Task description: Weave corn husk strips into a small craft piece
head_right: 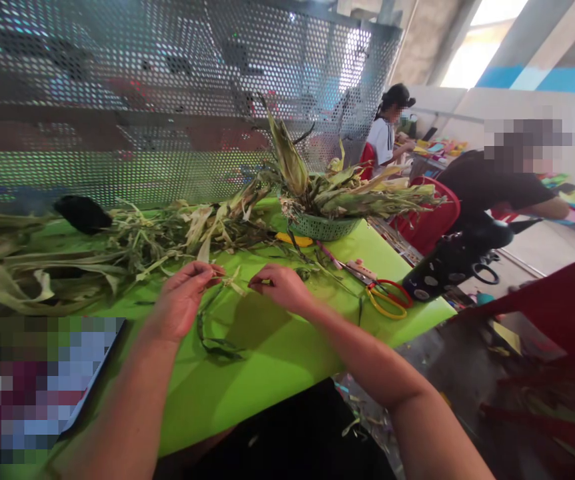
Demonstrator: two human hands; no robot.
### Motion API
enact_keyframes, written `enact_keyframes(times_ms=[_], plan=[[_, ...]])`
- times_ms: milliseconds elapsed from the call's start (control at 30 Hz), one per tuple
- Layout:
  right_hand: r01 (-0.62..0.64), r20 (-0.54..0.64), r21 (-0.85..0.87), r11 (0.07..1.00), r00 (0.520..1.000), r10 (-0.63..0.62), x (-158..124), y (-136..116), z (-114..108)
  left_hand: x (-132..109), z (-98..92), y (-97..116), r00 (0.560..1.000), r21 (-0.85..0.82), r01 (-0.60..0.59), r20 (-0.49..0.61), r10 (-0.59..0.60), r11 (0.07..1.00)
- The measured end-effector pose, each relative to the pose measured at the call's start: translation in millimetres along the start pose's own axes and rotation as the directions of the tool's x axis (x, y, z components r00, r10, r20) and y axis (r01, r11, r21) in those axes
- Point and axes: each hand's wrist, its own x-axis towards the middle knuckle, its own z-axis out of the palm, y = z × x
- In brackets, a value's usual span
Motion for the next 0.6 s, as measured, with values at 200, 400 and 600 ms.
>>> enact_keyframes(times_ms=[200,400,600], plan=[[-0.031,-0.080,0.001,1.000,0.996,0.031,0.7,0.7,0.1,1.4,-2.0,-2.0,1.000,-0.032,0.003,-0.024,-0.004,0.999],[-0.054,-0.156,-0.009,0.999,0.986,0.052,0.5,2.8,-0.9,1.6,-3.4,-0.7,0.999,-0.052,0.011,-0.051,-0.014,0.999],[-0.065,-0.259,-0.012,0.998,0.964,0.060,2.0,-0.5,-14.4,3.3,-5.0,-0.8,0.997,-0.063,-0.007,-0.075,0.002,0.998]])
